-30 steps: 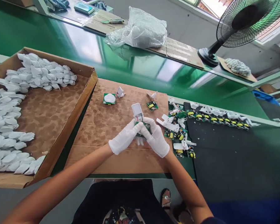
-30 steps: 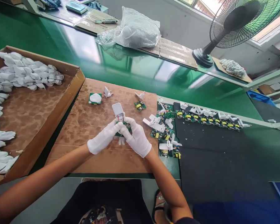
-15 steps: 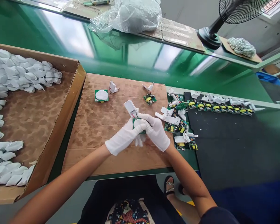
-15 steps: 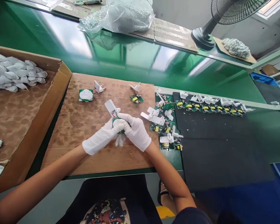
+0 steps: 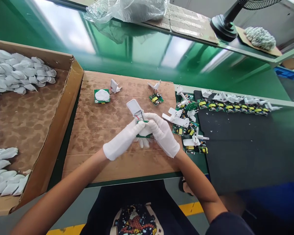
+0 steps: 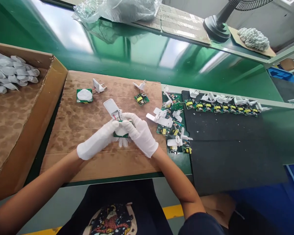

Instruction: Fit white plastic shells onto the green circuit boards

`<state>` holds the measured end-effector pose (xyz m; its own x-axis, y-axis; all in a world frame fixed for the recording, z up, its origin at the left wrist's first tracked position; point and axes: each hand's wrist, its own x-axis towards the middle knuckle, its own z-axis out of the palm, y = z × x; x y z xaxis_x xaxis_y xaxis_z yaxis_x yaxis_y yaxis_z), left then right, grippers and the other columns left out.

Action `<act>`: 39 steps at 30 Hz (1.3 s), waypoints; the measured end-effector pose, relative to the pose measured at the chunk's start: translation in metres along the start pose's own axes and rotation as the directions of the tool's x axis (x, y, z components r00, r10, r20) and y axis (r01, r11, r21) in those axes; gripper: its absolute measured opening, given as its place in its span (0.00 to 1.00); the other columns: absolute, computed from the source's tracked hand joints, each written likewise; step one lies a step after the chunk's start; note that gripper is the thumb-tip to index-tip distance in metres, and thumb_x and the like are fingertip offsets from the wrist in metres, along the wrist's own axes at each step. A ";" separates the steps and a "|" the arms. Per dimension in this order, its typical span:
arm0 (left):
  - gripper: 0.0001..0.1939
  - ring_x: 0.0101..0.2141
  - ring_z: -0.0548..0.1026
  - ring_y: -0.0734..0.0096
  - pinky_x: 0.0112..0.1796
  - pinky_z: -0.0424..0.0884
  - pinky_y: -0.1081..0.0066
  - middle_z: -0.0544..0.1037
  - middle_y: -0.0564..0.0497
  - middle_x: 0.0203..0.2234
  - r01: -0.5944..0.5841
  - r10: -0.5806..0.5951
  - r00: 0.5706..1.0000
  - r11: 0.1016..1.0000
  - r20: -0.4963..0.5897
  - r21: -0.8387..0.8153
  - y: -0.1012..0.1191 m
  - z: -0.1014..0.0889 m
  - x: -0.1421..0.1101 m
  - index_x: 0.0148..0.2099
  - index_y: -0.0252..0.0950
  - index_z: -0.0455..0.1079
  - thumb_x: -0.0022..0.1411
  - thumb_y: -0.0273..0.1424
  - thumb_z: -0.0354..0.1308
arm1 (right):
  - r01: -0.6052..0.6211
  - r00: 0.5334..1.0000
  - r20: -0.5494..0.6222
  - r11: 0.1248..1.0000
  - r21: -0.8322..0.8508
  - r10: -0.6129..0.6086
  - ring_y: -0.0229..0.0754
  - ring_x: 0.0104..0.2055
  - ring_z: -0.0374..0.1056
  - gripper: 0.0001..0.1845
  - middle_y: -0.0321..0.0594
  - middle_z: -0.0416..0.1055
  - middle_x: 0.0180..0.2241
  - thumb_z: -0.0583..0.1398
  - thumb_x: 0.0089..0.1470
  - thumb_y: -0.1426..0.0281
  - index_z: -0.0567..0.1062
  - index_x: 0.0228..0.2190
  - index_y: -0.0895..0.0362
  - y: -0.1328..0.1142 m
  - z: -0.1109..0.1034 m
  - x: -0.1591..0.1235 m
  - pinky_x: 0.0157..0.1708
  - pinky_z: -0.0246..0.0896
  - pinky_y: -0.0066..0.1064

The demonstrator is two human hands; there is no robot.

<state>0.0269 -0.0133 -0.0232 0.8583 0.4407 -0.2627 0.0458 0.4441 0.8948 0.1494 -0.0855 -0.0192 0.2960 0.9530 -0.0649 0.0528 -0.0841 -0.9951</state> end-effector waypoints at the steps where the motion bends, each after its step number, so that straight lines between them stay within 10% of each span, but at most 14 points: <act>1: 0.23 0.21 0.72 0.71 0.21 0.70 0.71 0.73 0.51 0.26 0.002 -0.003 1.000 1.000 -0.008 -0.021 0.002 0.000 0.001 0.52 0.35 0.58 0.60 0.44 0.48 | 0.008 1.000 0.010 0.998 -0.057 -0.008 0.39 0.38 0.69 0.20 0.39 0.72 0.39 0.54 0.56 0.57 0.67 0.46 0.56 0.000 0.000 -0.001 0.38 0.65 0.30; 11: 0.29 0.17 0.72 0.71 0.15 0.66 0.76 0.72 0.54 0.21 0.049 -0.051 0.996 0.998 -0.073 -0.035 -0.004 -0.001 0.005 0.61 0.35 0.45 0.62 0.42 0.46 | 0.083 0.988 0.153 0.903 -0.421 -0.020 0.35 0.26 0.66 0.25 0.33 0.71 0.27 0.57 0.54 0.67 0.60 0.53 0.55 0.002 -0.004 0.000 0.27 0.62 0.26; 26: 0.24 0.15 0.62 0.81 0.17 0.60 0.77 0.70 0.56 0.22 0.066 -0.081 0.990 0.990 0.117 0.121 0.020 -0.002 -0.006 0.55 0.35 0.52 0.62 0.43 0.46 | -0.216 0.800 0.584 0.974 0.067 0.137 0.34 0.29 0.65 0.35 0.36 0.69 0.35 0.57 0.54 0.63 0.50 0.60 0.53 -0.023 -0.037 0.000 0.29 0.63 0.25; 33: 0.16 0.19 0.61 0.79 0.23 0.61 0.75 0.65 0.56 0.19 -0.029 0.009 0.997 0.969 0.082 0.244 0.015 -0.003 -0.006 0.41 0.34 0.60 0.64 0.42 0.42 | -0.169 0.926 0.341 0.986 -0.002 0.160 0.32 0.26 0.64 0.27 0.35 0.69 0.34 0.58 0.54 0.64 0.59 0.55 0.53 -0.013 -0.017 0.000 0.25 0.63 0.23; 39: 0.20 0.20 0.60 0.78 0.23 0.60 0.74 0.63 0.58 0.20 -0.010 0.005 1.000 0.980 0.028 0.199 0.002 -0.005 -0.004 0.49 0.36 0.54 0.64 0.45 0.40 | -0.098 0.933 0.348 0.995 0.003 0.091 0.39 0.39 0.69 0.26 0.38 0.71 0.40 0.55 0.56 0.65 0.58 0.56 0.54 -0.007 -0.018 0.001 0.43 0.65 0.33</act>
<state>0.0213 -0.0102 -0.0221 0.8724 0.4209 -0.2485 0.1379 0.2758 0.9513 0.1666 -0.0896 -0.0110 -0.0514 0.9828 -0.1776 0.0207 -0.1767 -0.9840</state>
